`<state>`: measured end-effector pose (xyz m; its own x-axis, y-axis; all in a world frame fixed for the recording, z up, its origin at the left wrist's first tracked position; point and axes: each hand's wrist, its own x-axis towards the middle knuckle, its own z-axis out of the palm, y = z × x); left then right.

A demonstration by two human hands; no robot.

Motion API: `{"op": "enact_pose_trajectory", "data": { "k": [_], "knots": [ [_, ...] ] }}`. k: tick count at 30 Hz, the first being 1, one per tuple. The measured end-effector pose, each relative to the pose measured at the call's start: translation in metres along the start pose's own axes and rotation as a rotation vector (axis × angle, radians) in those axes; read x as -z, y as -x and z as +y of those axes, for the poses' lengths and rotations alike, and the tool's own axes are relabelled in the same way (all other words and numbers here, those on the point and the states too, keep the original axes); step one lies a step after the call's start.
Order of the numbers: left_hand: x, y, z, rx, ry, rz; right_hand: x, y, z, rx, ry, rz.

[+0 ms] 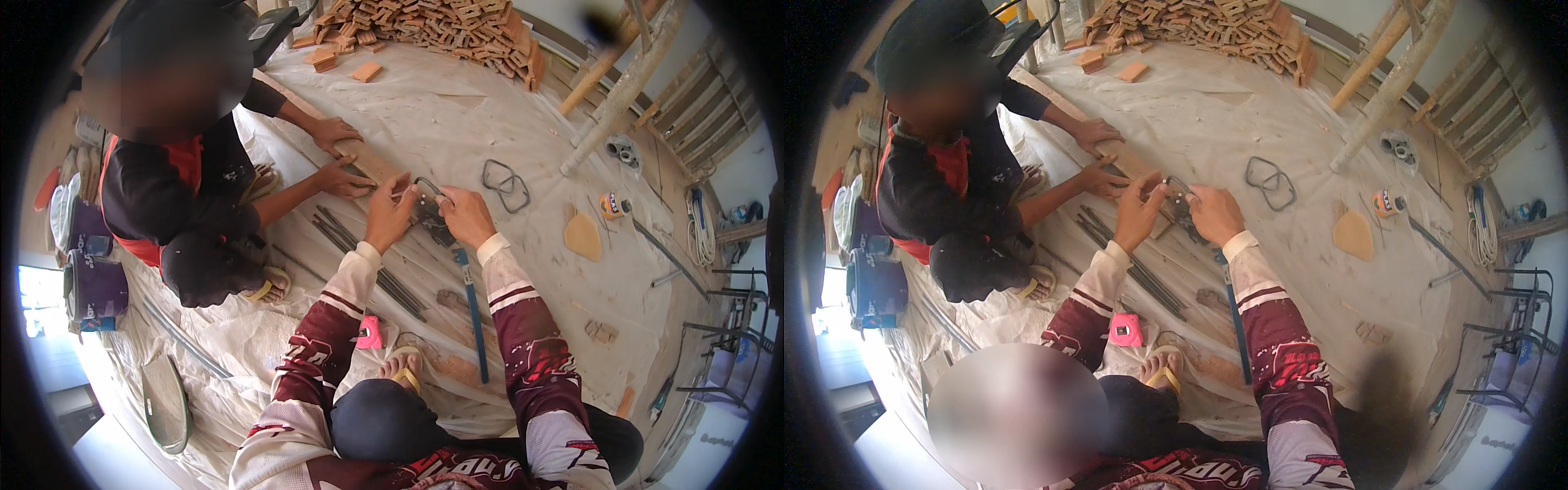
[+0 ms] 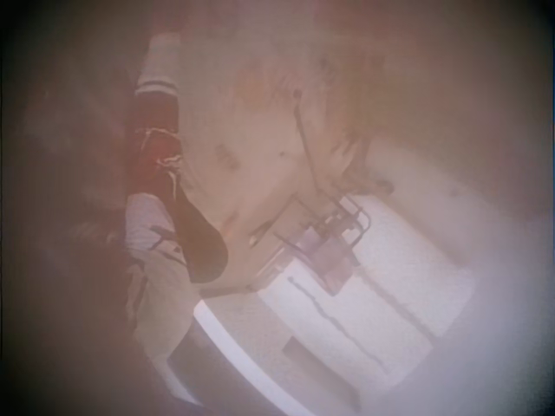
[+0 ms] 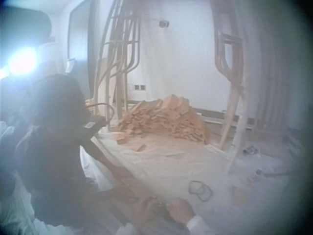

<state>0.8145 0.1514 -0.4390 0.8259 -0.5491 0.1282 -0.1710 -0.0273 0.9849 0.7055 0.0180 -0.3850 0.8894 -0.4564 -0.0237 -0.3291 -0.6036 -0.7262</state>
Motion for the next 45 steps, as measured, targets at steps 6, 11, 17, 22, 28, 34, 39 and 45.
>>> {"op": "enact_pose_trajectory", "data": {
  "k": [6,11,17,22,28,34,39,45],
  "knots": [
    [-0.003,-0.013,-0.002,0.010,-0.137,-0.181,-0.022,0.004,-0.008,0.047,0.193,-0.056],
    [0.004,-0.002,0.018,0.000,-0.255,-0.130,-0.035,0.022,-0.017,0.180,0.107,0.184],
    [-0.002,0.009,0.019,-0.108,0.044,-0.030,-0.005,0.037,-0.031,0.053,-0.086,0.161],
    [-0.002,0.008,0.013,0.282,0.238,-0.281,0.009,0.042,-0.013,-0.219,-0.631,0.020],
    [0.002,-0.003,-0.011,0.608,0.720,-0.063,-0.012,0.113,0.088,-0.418,0.001,0.143],
    [0.000,-0.019,-0.040,0.789,0.819,-0.027,-0.069,0.237,0.127,-0.733,0.200,-0.120],
    [-0.009,-0.023,-0.061,0.938,0.814,0.027,-0.085,0.259,0.128,-0.692,0.235,-0.011],
    [-0.010,-0.023,-0.075,0.977,0.773,0.111,-0.088,0.262,0.126,-0.683,0.271,0.027]
  ]
}}
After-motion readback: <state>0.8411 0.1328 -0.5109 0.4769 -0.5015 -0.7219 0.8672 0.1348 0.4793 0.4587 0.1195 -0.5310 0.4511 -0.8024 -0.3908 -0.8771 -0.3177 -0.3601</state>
